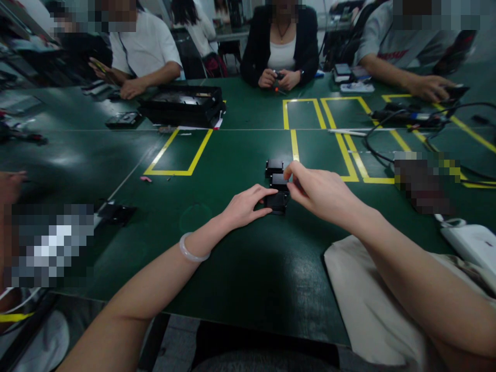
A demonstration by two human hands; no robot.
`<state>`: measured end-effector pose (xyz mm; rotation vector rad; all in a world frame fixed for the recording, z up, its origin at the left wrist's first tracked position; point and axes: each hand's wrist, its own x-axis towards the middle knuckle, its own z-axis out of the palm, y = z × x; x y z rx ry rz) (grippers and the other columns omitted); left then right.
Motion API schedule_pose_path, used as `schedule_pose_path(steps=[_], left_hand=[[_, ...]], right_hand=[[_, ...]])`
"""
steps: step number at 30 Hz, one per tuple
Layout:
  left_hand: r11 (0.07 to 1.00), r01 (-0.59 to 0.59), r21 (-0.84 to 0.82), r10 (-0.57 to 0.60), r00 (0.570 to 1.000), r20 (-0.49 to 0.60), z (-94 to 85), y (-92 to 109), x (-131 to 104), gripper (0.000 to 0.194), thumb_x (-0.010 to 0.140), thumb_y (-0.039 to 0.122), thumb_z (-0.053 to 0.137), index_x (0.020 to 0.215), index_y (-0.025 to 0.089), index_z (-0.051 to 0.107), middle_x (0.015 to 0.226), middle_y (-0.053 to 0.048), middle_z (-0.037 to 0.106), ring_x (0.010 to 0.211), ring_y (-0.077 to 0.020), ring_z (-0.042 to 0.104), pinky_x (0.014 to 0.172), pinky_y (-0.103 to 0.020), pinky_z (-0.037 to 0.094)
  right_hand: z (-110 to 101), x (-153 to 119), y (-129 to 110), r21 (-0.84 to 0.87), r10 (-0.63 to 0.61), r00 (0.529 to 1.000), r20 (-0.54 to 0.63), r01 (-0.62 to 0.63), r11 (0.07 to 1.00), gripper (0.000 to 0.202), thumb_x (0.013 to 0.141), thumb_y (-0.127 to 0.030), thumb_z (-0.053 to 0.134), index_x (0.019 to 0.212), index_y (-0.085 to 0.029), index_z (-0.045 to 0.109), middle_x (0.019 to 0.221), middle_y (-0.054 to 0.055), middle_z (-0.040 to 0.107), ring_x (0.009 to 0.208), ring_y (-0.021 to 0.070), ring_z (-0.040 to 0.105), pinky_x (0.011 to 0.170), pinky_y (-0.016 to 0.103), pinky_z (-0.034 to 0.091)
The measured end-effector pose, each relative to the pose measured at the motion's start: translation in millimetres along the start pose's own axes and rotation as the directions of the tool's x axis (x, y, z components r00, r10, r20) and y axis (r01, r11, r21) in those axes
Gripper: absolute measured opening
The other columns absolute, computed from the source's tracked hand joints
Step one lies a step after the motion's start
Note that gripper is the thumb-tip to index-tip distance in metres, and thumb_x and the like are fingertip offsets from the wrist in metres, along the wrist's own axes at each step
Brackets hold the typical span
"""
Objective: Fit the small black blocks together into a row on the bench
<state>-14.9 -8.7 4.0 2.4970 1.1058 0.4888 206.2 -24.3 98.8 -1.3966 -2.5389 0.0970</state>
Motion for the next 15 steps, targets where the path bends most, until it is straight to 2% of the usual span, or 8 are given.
schedule_pose_path(steps=[5, 11, 15], left_hand=[[1.0, -0.004, -0.004, 0.004, 1.0, -0.003, 0.0, -0.3, -0.1, 0.047, 0.09, 0.031, 0.058, 0.134, 0.028, 0.043, 0.119, -0.006, 0.053, 0.095, -0.0174, 0.06, 0.081, -0.03, 0.049], [1.0, -0.012, -0.007, 0.012, 1.0, -0.004, -0.7, -0.3, 0.3, 0.047, 0.09, 0.031, 0.058, 0.134, 0.027, 0.043, 0.119, -0.006, 0.053, 0.095, -0.0172, 0.06, 0.082, -0.03, 0.049], [1.0, -0.017, -0.001, 0.017, 1.0, -0.014, 0.5, -1.3, 0.3, 0.046, 0.09, 0.031, 0.058, 0.133, 0.027, 0.044, 0.116, -0.006, 0.054, 0.095, -0.0178, 0.06, 0.081, -0.03, 0.049]], right_hand=[[0.9, 0.4, 0.9, -0.017, -0.012, 1.0, 0.002, 0.012, 1.0, 0.019, 0.094, -0.033, 0.039, 0.104, -0.021, 0.05, 0.078, 0.001, 0.067, 0.064, 0.0174, 0.059, 0.053, 0.026, 0.026], [1.8, 0.1, 1.4, 0.005, -0.01, 1.0, -0.006, 0.01, 1.0, 0.02, 0.092, -0.029, 0.041, 0.109, -0.021, 0.047, 0.083, 0.001, 0.068, 0.065, 0.0165, 0.059, 0.053, 0.026, 0.027], [2.4, 0.1, 2.4, -0.003, -0.026, 1.0, -0.01, 0.026, 1.0, 0.02, 0.093, -0.036, 0.042, 0.104, -0.021, 0.049, 0.08, 0.001, 0.067, 0.065, 0.0174, 0.059, 0.053, 0.026, 0.027]])
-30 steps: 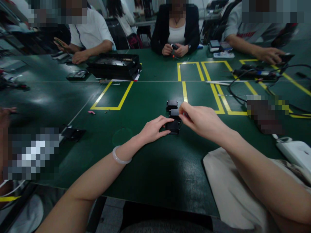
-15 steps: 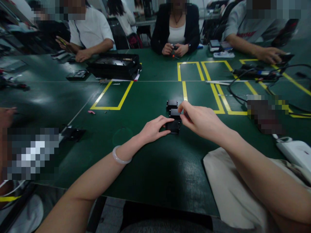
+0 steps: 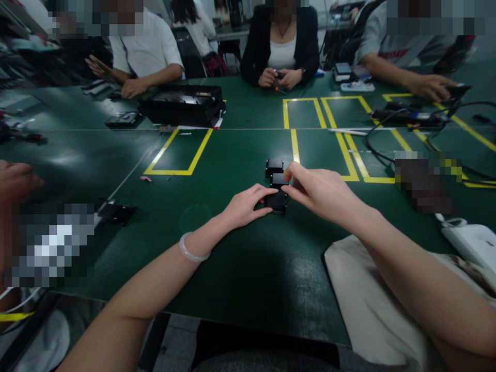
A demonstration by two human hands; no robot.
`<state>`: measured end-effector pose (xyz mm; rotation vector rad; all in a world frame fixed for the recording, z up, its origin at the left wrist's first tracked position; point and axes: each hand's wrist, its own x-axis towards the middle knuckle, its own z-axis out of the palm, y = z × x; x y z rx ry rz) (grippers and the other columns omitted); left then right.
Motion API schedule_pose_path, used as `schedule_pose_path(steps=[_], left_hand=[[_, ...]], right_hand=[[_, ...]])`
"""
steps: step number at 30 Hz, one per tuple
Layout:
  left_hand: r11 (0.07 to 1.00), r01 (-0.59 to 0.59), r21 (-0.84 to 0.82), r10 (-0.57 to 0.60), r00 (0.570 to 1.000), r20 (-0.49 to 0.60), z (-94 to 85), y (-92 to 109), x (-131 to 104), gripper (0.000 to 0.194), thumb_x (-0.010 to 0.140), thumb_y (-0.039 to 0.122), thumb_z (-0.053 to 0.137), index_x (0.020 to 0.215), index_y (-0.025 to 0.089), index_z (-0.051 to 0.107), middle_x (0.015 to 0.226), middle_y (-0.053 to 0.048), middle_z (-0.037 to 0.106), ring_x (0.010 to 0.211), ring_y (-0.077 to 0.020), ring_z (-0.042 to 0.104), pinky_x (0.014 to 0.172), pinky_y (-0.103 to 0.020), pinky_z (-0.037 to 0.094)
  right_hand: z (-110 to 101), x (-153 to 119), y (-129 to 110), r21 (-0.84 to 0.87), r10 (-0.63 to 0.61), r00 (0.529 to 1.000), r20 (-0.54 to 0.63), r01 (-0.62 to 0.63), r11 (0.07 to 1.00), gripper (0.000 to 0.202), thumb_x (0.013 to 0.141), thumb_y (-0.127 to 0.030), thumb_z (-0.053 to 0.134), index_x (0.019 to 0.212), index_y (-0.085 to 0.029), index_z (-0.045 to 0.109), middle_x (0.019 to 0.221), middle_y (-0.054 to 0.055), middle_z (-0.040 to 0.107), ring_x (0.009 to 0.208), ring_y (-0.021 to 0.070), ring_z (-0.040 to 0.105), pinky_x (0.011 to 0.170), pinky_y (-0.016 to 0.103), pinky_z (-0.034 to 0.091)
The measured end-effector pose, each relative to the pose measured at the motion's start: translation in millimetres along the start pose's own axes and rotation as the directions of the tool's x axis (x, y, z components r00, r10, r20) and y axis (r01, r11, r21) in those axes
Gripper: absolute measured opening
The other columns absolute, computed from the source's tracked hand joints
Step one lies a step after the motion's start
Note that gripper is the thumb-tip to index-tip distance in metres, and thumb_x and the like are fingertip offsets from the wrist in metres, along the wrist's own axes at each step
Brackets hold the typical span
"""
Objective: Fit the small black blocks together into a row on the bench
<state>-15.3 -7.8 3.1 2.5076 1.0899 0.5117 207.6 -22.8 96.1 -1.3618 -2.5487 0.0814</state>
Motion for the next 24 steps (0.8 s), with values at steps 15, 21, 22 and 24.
schedule_pose_path(steps=[15, 21, 22, 24], left_hand=[[1.0, 0.011, 0.009, -0.011, 1.0, 0.009, -0.4, 0.9, -0.1, 0.047, 0.089, 0.031, 0.058, 0.134, 0.027, 0.043, 0.116, -0.006, 0.053, 0.094, -0.0175, 0.059, 0.081, -0.03, 0.049], [1.0, 0.001, 0.013, -0.001, 1.0, -0.004, -0.1, 0.7, -0.4, 0.046, 0.09, 0.032, 0.058, 0.133, 0.027, 0.044, 0.115, -0.005, 0.054, 0.095, -0.018, 0.059, 0.082, -0.03, 0.049], [1.0, 0.002, 0.015, -0.002, 1.0, -0.005, 0.1, 0.5, -0.4, 0.046, 0.09, 0.032, 0.058, 0.133, 0.027, 0.044, 0.115, -0.005, 0.054, 0.096, -0.018, 0.059, 0.082, -0.03, 0.049], [1.0, 0.004, 0.014, -0.004, 1.0, 0.0, 0.2, 0.3, -0.4, 0.046, 0.09, 0.031, 0.058, 0.133, 0.027, 0.044, 0.115, -0.005, 0.054, 0.095, -0.0177, 0.059, 0.082, -0.03, 0.049]], right_hand=[[-0.1, 0.6, 0.6, -0.001, -0.001, 1.0, -0.001, 0.001, 1.0, 0.016, 0.093, -0.031, 0.042, 0.103, -0.021, 0.05, 0.081, 0.001, 0.067, 0.064, 0.0164, 0.057, 0.053, 0.026, 0.027], [-0.4, 0.3, -0.1, 0.023, 0.001, 1.0, -0.005, -0.001, 1.0, 0.019, 0.093, -0.035, 0.043, 0.104, -0.021, 0.05, 0.082, 0.001, 0.067, 0.066, 0.0166, 0.058, 0.054, 0.026, 0.027], [-0.5, 0.3, -0.1, 0.02, -0.002, 1.0, -0.004, 0.002, 1.0, 0.02, 0.093, -0.037, 0.043, 0.102, -0.021, 0.05, 0.081, 0.001, 0.067, 0.066, 0.0168, 0.057, 0.054, 0.026, 0.027], [-0.6, 0.3, -0.2, 0.009, -0.002, 1.0, -0.004, 0.002, 1.0, 0.019, 0.093, -0.036, 0.042, 0.101, -0.021, 0.051, 0.079, 0.001, 0.066, 0.064, 0.0166, 0.057, 0.054, 0.026, 0.027]])
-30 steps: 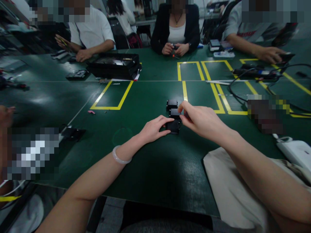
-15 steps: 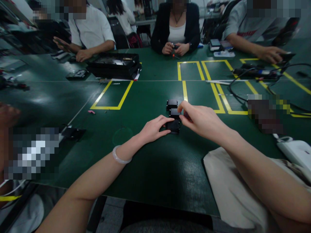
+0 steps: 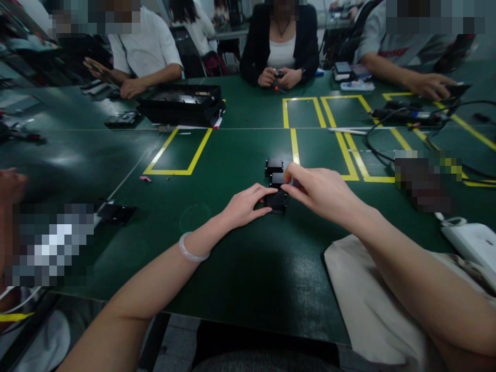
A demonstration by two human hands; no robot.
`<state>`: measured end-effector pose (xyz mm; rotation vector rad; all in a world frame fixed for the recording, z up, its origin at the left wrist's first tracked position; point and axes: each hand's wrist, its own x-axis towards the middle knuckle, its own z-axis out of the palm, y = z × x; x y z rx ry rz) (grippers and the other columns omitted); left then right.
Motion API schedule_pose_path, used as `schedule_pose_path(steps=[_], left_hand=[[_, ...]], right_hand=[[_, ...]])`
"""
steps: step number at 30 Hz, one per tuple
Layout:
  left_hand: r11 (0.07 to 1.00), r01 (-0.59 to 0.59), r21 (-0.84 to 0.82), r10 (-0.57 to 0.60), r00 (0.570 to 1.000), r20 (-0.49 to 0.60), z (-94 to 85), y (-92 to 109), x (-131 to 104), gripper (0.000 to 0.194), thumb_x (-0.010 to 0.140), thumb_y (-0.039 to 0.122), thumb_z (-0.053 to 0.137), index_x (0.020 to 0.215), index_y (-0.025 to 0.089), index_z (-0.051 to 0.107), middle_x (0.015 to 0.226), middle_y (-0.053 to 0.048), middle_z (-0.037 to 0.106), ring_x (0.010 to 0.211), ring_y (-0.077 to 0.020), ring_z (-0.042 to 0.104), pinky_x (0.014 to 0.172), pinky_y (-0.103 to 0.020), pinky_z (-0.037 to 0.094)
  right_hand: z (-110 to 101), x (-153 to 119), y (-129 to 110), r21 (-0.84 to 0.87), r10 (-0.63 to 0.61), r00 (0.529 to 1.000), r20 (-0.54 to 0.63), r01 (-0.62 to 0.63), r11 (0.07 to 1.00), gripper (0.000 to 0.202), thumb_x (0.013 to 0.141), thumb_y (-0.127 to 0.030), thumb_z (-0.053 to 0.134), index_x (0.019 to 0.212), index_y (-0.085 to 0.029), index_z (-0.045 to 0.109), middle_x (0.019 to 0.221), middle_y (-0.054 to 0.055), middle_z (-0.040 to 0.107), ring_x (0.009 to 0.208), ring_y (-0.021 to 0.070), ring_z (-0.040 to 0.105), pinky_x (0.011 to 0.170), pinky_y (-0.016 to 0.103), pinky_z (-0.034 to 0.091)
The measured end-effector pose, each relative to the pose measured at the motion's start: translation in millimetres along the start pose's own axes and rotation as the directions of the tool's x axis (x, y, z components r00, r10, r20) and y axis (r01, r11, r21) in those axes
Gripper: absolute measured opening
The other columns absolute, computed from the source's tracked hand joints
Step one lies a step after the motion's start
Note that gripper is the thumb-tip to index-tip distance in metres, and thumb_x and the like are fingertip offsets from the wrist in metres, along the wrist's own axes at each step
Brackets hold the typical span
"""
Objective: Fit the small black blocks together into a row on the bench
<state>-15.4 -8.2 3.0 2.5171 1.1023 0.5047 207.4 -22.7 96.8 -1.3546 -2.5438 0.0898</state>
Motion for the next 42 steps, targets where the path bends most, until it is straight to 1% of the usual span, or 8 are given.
schedule_pose_path(steps=[4, 10, 16, 21, 27, 33, 38, 42], left_hand=[[1.0, 0.003, -0.012, -0.003, 1.0, 0.011, -0.7, 0.3, 0.2, 0.047, 0.09, 0.031, 0.058, 0.134, 0.028, 0.043, 0.118, -0.006, 0.053, 0.093, -0.0172, 0.06, 0.08, -0.03, 0.049], [1.0, 0.0, -0.011, 0.0, 1.0, 0.003, -1.1, 1.2, 0.3, 0.045, 0.09, 0.032, 0.057, 0.133, 0.027, 0.044, 0.117, -0.006, 0.054, 0.094, -0.0175, 0.06, 0.081, -0.03, 0.049], [1.0, 0.012, -0.011, -0.011, 1.0, 0.019, -2.5, 2.8, 0.4, 0.047, 0.09, 0.031, 0.058, 0.134, 0.027, 0.044, 0.12, -0.006, 0.053, 0.094, -0.0169, 0.06, 0.081, -0.03, 0.049], [1.0, 0.013, 0.001, -0.013, 1.0, 0.019, -2.4, 2.8, 1.0, 0.046, 0.09, 0.032, 0.058, 0.134, 0.026, 0.044, 0.117, -0.006, 0.053, 0.096, -0.0177, 0.059, 0.082, -0.03, 0.049], [1.0, 0.012, -0.01, -0.012, 1.0, 0.022, -2.6, 3.0, 0.8, 0.046, 0.09, 0.032, 0.057, 0.134, 0.027, 0.043, 0.118, -0.006, 0.053, 0.094, -0.0172, 0.059, 0.082, -0.03, 0.049], [1.0, 0.007, -0.016, -0.007, 1.0, 0.012, -2.1, 2.5, 0.7, 0.046, 0.09, 0.031, 0.057, 0.134, 0.027, 0.044, 0.117, -0.006, 0.054, 0.095, -0.0178, 0.06, 0.081, -0.03, 0.049], [1.0, 0.003, -0.016, -0.003, 1.0, 0.016, -2.3, 2.5, 0.7, 0.046, 0.09, 0.032, 0.057, 0.134, 0.028, 0.044, 0.118, -0.006, 0.053, 0.093, -0.0176, 0.06, 0.081, -0.031, 0.05], [1.0, 0.006, -0.011, -0.006, 1.0, 0.012, -1.7, 2.0, 1.0, 0.046, 0.09, 0.032, 0.057, 0.134, 0.027, 0.044, 0.117, -0.006, 0.053, 0.094, -0.0177, 0.059, 0.081, -0.03, 0.05]], right_hand=[[-0.9, 0.2, -0.7, 0.004, 0.009, 1.0, -0.002, -0.009, 1.0, 0.017, 0.093, -0.029, 0.04, 0.104, -0.021, 0.05, 0.081, 0.001, 0.067, 0.063, 0.0157, 0.056, 0.054, 0.026, 0.027], [-2.2, 0.7, -1.4, 0.022, 0.004, 1.0, 0.014, -0.004, 1.0, 0.02, 0.095, -0.037, 0.04, 0.099, -0.021, 0.051, 0.08, 0.003, 0.067, 0.066, 0.0167, 0.057, 0.055, 0.026, 0.027], [-2.8, 0.3, -2.6, 0.02, 0.015, 1.0, 0.0, -0.015, 1.0, 0.018, 0.094, -0.029, 0.038, 0.104, -0.021, 0.051, 0.081, 0.002, 0.067, 0.064, 0.0159, 0.056, 0.055, 0.026, 0.028], [-1.6, 0.2, -1.7, 0.028, -0.002, 1.0, -0.007, 0.002, 1.0, 0.021, 0.095, -0.037, 0.039, 0.101, -0.021, 0.052, 0.081, 0.002, 0.066, 0.066, 0.0166, 0.057, 0.055, 0.026, 0.027], [-2.0, 0.3, -2.4, 0.026, 0.021, 1.0, -0.001, -0.021, 0.999, 0.019, 0.094, -0.029, 0.037, 0.104, -0.021, 0.051, 0.081, 0.002, 0.066, 0.064, 0.0155, 0.056, 0.055, 0.026, 0.028], [-1.5, 0.5, -1.6, 0.034, -0.002, 1.0, 0.006, 0.002, 0.999, 0.02, 0.095, -0.036, 0.039, 0.1, -0.021, 0.051, 0.081, 0.003, 0.066, 0.065, 0.0164, 0.056, 0.055, 0.025, 0.027], [-2.8, -0.1, -2.9, 0.036, 0.027, 1.0, 0.001, -0.027, 0.999, 0.018, 0.094, -0.029, 0.037, 0.104, -0.021, 0.05, 0.081, 0.002, 0.067, 0.064, 0.0158, 0.056, 0.055, 0.025, 0.027], [-1.9, -0.4, -2.5, 0.044, 0.006, 1.0, -0.006, -0.006, 0.999, 0.019, 0.095, -0.033, 0.038, 0.102, -0.021, 0.05, 0.082, 0.002, 0.066, 0.065, 0.0164, 0.056, 0.055, 0.026, 0.027]])
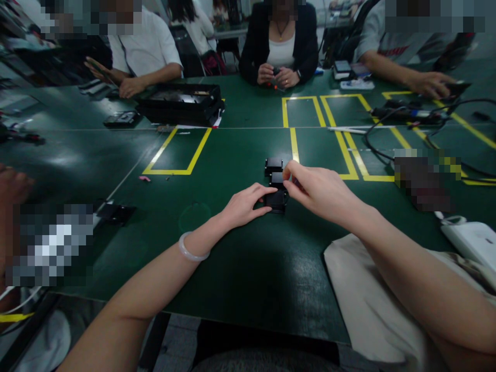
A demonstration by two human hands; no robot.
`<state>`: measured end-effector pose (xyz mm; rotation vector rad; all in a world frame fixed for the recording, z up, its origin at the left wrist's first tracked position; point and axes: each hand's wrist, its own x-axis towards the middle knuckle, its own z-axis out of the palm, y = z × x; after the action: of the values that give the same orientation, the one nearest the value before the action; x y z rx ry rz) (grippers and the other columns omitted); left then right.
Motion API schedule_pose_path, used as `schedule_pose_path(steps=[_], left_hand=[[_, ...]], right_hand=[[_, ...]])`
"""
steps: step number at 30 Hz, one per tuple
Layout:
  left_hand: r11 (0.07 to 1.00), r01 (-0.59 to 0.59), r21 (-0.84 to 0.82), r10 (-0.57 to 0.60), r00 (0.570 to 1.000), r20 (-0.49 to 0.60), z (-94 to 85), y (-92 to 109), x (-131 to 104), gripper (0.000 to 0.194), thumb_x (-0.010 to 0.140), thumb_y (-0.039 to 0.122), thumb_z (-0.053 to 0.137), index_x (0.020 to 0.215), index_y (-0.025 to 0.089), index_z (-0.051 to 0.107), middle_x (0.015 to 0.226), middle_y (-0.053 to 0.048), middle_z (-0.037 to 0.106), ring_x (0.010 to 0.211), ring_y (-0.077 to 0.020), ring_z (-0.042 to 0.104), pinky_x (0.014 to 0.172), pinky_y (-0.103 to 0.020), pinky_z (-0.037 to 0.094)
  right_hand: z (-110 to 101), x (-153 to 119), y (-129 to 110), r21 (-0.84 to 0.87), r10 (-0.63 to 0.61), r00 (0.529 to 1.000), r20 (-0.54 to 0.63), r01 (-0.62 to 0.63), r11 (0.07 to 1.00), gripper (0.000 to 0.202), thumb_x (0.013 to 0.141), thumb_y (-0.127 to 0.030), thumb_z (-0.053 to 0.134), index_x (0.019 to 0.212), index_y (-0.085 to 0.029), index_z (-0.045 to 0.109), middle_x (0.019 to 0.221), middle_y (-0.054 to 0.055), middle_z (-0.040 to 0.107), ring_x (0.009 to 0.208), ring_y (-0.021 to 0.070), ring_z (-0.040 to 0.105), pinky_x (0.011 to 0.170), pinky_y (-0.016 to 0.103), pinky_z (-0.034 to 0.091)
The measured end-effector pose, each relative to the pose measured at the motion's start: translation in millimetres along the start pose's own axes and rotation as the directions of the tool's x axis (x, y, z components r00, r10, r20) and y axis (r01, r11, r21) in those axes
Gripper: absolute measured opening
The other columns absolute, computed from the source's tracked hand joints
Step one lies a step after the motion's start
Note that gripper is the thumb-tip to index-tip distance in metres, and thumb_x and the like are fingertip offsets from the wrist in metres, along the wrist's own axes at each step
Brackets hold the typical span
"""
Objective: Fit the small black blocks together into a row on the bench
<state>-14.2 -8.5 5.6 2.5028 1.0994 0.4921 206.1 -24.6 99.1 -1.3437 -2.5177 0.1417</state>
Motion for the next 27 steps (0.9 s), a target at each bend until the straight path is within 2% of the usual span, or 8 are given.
schedule_pose_path(steps=[3, 9, 14, 22, 27], left_hand=[[1.0, -0.004, 0.001, 0.004, 1.0, -0.002, 0.2, -0.3, -0.1, 0.046, 0.09, 0.032, 0.057, 0.134, 0.027, 0.044, 0.117, -0.006, 0.054, 0.095, -0.0178, 0.059, 0.081, -0.03, 0.049], [1.0, -0.005, -0.014, 0.005, 1.0, -0.004, 0.0, 0.1, -0.8, 0.046, 0.09, 0.032, 0.057, 0.134, 0.028, 0.044, 0.117, -0.006, 0.054, 0.093, -0.0171, 0.06, 0.081, -0.03, 0.049], [1.0, -0.005, -0.016, 0.005, 1.0, -0.018, 0.8, -0.4, -0.7, 0.045, 0.09, 0.032, 0.057, 0.133, 0.027, 0.045, 0.116, -0.006, 0.054, 0.094, -0.0174, 0.06, 0.081, -0.03, 0.049], [1.0, 0.004, -0.009, -0.004, 1.0, -0.006, 0.2, 0.0, -0.4, 0.046, 0.09, 0.031, 0.058, 0.134, 0.028, 0.044, 0.118, -0.006, 0.054, 0.094, -0.0171, 0.06, 0.082, -0.03, 0.049], [1.0, 0.0, -0.008, 0.0, 1.0, -0.009, 1.0, -1.0, -0.8, 0.046, 0.09, 0.032, 0.057, 0.134, 0.027, 0.044, 0.118, -0.006, 0.054, 0.093, -0.017, 0.06, 0.081, -0.03, 0.049]], right_hand=[[0.9, 0.3, 0.4, -0.006, -0.009, 1.0, 0.003, 0.009, 1.0, 0.019, 0.095, -0.035, 0.038, 0.1, -0.021, 0.051, 0.081, 0.002, 0.066, 0.066, 0.0165, 0.057, 0.055, 0.026, 0.027], [0.0, 0.6, -0.3, 0.002, 0.008, 1.0, 0.003, -0.008, 1.0, 0.019, 0.094, -0.029, 0.036, 0.103, -0.021, 0.05, 0.08, 0.002, 0.066, 0.063, 0.0154, 0.055, 0.055, 0.026, 0.028], [0.9, 1.0, 1.0, 0.0, -0.01, 1.0, 0.014, 0.01, 1.0, 0.02, 0.095, -0.036, 0.039, 0.099, -0.021, 0.051, 0.081, 0.003, 0.066, 0.066, 0.0164, 0.057, 0.055, 0.026, 0.027], [0.0, 0.9, -0.4, -0.015, 0.024, 1.0, 0.008, -0.024, 1.0, 0.018, 0.093, -0.028, 0.039, 0.106, -0.021, 0.048, 0.085, 0.003, 0.067, 0.064, 0.0157, 0.057, 0.055, 0.026, 0.029], [1.6, 1.0, 1.7, -0.014, -0.012, 1.0, -0.005, 0.012, 1.0, 0.017, 0.094, -0.035, 0.043, 0.101, -0.021, 0.05, 0.084, 0.002, 0.067, 0.066, 0.016, 0.057, 0.055, 0.025, 0.028]])
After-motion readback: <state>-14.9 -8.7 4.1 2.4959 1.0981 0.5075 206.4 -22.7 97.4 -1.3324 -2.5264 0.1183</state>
